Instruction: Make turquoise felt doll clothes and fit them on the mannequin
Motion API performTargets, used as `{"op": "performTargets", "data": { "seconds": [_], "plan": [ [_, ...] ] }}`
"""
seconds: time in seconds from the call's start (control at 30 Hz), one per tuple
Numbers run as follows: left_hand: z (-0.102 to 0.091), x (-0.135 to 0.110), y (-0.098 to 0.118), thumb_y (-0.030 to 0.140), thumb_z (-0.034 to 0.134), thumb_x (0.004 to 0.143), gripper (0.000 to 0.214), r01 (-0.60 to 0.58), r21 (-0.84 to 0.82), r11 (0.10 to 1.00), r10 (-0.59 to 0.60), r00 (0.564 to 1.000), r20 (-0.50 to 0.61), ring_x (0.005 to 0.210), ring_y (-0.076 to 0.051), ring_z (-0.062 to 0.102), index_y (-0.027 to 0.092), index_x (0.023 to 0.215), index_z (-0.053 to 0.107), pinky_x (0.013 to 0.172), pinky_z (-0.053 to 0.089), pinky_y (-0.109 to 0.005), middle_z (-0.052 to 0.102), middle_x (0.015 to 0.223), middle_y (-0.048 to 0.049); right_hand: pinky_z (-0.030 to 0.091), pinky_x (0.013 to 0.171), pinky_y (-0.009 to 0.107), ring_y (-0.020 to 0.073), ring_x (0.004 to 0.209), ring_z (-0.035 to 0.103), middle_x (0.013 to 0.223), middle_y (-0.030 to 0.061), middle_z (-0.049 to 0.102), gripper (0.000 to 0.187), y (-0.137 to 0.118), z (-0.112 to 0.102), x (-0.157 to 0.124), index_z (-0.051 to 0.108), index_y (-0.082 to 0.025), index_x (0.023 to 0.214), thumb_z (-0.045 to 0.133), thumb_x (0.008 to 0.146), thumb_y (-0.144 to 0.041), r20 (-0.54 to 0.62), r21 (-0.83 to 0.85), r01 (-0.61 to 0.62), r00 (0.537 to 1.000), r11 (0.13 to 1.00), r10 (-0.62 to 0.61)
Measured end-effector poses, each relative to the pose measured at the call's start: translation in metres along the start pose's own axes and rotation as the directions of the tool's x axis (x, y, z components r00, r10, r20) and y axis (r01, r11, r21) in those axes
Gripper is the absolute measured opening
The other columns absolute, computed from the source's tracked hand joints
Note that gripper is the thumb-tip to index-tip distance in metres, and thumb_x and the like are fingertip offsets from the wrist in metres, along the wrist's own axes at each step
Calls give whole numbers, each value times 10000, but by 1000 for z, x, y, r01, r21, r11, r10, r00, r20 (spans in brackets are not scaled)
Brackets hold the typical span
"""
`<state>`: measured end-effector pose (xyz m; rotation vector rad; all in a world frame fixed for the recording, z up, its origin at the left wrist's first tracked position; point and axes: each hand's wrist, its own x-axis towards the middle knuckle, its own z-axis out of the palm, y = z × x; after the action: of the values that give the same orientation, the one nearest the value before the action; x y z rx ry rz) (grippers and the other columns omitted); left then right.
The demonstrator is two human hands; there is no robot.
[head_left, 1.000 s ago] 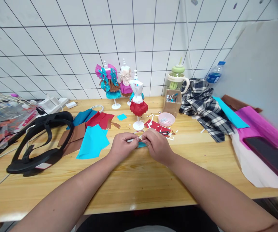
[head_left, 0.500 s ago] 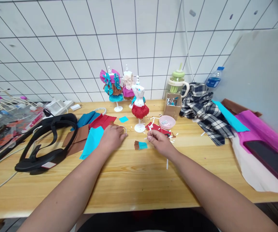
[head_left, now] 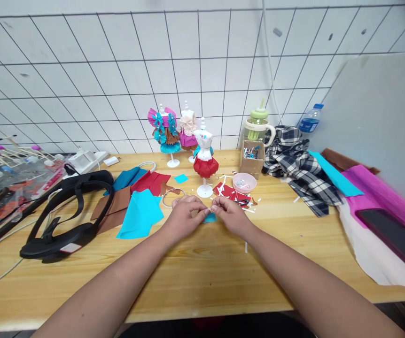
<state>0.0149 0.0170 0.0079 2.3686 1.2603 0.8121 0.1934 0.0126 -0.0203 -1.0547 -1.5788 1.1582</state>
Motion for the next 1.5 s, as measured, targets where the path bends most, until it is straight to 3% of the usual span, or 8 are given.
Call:
{"op": "performTargets", "data": {
  "seconds": [0.2,0.3,0.43,0.6,0.83,0.97,1.23,1.5],
  "plan": [
    [-1,0,4,311,619,847,186,-111,-89,990,106,993,-54,743,-168,584,229,745,751,722,434,-324,677,709,-26,396,557,246,125,597,490,687,-28,558,80,0,-3,-1,550,-202,809,560,814,-281,-96,-178,-26,995,984,9],
    [1,1,4,327,606,859,201,-34,-158,987,23,997,-70,782,-177,608,229,777,762,769,462,-343,690,759,-39,418,589,269,145,633,530,739,-2,589,100,-3,-12,-4,601,-200,914,577,823,-235,-214,-389,55,965,920,-149],
    [3,4,-1,339,556,891,235,86,-254,963,-95,995,-25,983,-210,621,239,900,768,895,480,-383,693,1014,-71,461,742,314,185,814,599,883,56,671,171,-11,-20,-10,664,-217,1019,546,905,-266,-51,-575,345,890,741,-453],
    [8,5,-6,329,528,907,247,29,-227,974,-27,1000,12,1107,-233,573,283,979,760,1002,423,-444,671,1127,-64,457,811,350,221,909,608,962,78,713,213,-10,-14,-11,696,-211,1017,512,945,-291,52,-689,381,875,617,-481],
    [12,-2,-2,313,535,913,227,-25,3,1000,25,999,-41,1092,-232,540,308,998,746,952,383,-456,670,1125,-41,459,729,315,196,799,622,871,75,703,154,-4,-10,-9,697,-194,910,549,905,-236,-22,-646,330,893,689,-449],
    [7,-5,1,319,555,901,204,-72,124,990,82,994,-74,1078,-243,532,307,915,758,936,352,-468,669,1113,-40,448,622,274,156,657,588,738,29,667,85,-7,-4,-9,688,-196,822,603,824,-192,-119,-523,230,934,821,-338],
    [5,-4,4,298,629,836,141,-62,31,998,66,986,-152,924,-210,574,243,764,737,891,377,-427,693,924,-35,431,532,243,135,593,565,695,17,668,89,-12,2,-10,704,-182,775,619,782,-206,-180,-236,65,978,970,-109],
    [3,3,3,210,626,798,150,-28,-72,997,14,983,-185,799,-177,602,215,685,725,808,421,-360,704,775,-18,444,607,255,141,666,597,756,25,697,118,-13,1,-16,736,-210,843,620,837,-193,-41,-330,238,963,914,-265]
  ]
}}
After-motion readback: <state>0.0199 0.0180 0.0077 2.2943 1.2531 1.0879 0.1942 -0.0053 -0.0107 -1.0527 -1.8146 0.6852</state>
